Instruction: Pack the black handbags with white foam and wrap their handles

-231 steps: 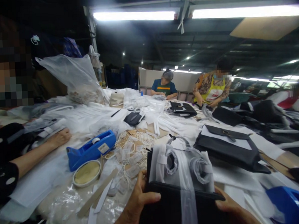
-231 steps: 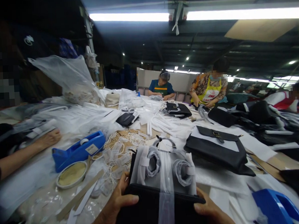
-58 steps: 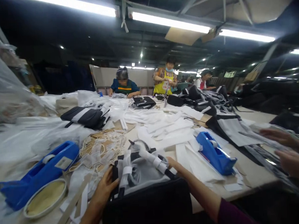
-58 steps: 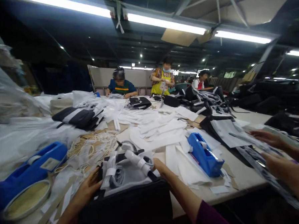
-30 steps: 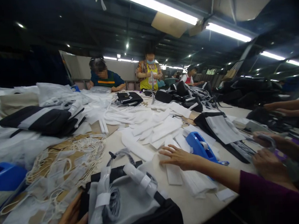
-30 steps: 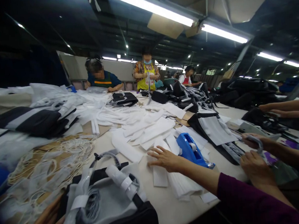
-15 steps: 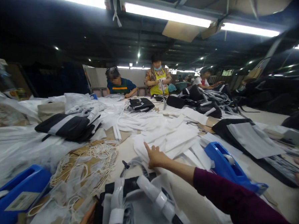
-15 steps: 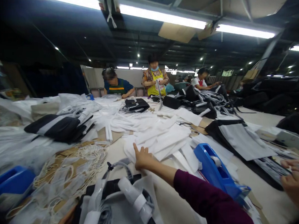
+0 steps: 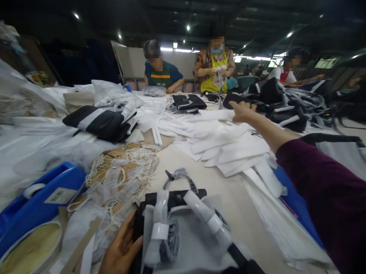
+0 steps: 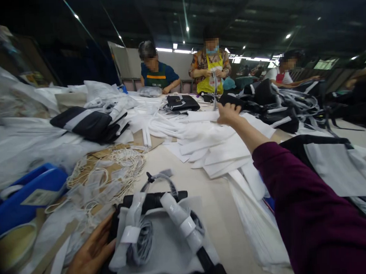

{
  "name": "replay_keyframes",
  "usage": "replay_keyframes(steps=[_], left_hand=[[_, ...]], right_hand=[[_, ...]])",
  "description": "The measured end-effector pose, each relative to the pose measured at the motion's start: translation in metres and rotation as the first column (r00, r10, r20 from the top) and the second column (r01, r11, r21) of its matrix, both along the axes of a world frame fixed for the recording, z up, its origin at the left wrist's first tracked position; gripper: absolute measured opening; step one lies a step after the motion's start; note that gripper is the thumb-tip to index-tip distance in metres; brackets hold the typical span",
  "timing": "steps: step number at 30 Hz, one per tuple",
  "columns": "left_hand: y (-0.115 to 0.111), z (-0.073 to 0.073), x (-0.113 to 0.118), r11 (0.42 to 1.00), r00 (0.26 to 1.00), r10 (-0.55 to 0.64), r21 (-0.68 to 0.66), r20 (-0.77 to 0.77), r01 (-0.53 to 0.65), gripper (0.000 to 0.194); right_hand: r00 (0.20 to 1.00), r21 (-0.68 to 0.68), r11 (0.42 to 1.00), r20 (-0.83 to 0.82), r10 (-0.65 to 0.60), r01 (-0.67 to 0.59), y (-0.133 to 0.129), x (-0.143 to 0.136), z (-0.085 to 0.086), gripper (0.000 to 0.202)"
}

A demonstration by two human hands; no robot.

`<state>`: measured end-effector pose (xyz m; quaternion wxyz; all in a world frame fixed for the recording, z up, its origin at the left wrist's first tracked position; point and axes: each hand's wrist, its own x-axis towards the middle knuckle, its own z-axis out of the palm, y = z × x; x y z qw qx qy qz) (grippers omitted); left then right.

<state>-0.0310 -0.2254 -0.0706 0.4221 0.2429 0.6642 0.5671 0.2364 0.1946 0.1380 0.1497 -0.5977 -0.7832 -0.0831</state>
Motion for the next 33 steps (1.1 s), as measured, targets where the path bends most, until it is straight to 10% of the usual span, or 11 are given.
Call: replay_keyframes(steps=[2,4,7,9,13,17,24,28,33], left_hand=[[0.0,0.002,0.0,1.0,1.0,-0.005,0.008,0.005,0.005,0.086],[0.0,0.007,0.001,1.0,1.0,-0.023,0.003,0.012,0.023,0.086],[0.002,0.015,0.003,0.999,0.999,-0.041,-0.005,0.017,0.041,0.088],[0.003,0.019,0.006,0.999,0.999,-0.039,-0.007,0.012,0.039,0.089],[0.007,0.022,0.012,0.999,0.999,-0.037,0.004,-0.007,0.037,0.09],[0.012,0.019,0.02,0.997,0.998,-0.057,0.047,-0.007,0.057,0.089],[0.063,0.01,0.035,0.968,0.992,-0.125,0.219,0.003,0.122,0.077],[0.089,0.012,0.033,0.966,0.985,-0.159,0.195,-0.071,0.17,0.069],[0.076,0.032,0.022,0.984,0.918,-0.096,0.099,-0.384,0.145,0.043]], right_hand=[[0.998,0.11,0.992,-0.009,-0.067,0.068,-0.013,0.014,-0.008,0.054],[0.983,-0.08,0.996,-0.182,0.015,-0.03,-0.054,0.021,-0.035,0.056],[0.826,-0.544,0.765,-0.563,-0.03,-0.343,-0.147,0.028,-0.102,0.061],[0.686,-0.572,0.668,-0.717,-0.126,-0.476,-0.208,0.032,-0.145,0.065],[0.458,-0.498,0.701,-0.847,-0.269,-0.511,-0.277,0.034,-0.189,0.072],[0.263,-0.416,0.673,-0.909,-0.322,-0.612,-0.283,0.034,-0.196,0.07],[0.241,-0.389,0.726,-0.921,-0.305,-0.567,-0.242,0.054,-0.199,0.073],[0.341,-0.391,0.75,-0.911,-0.232,-0.534,-0.222,0.062,-0.191,0.07],[0.644,-0.206,0.939,-0.765,0.022,-0.275,-0.244,0.073,-0.139,0.043]])
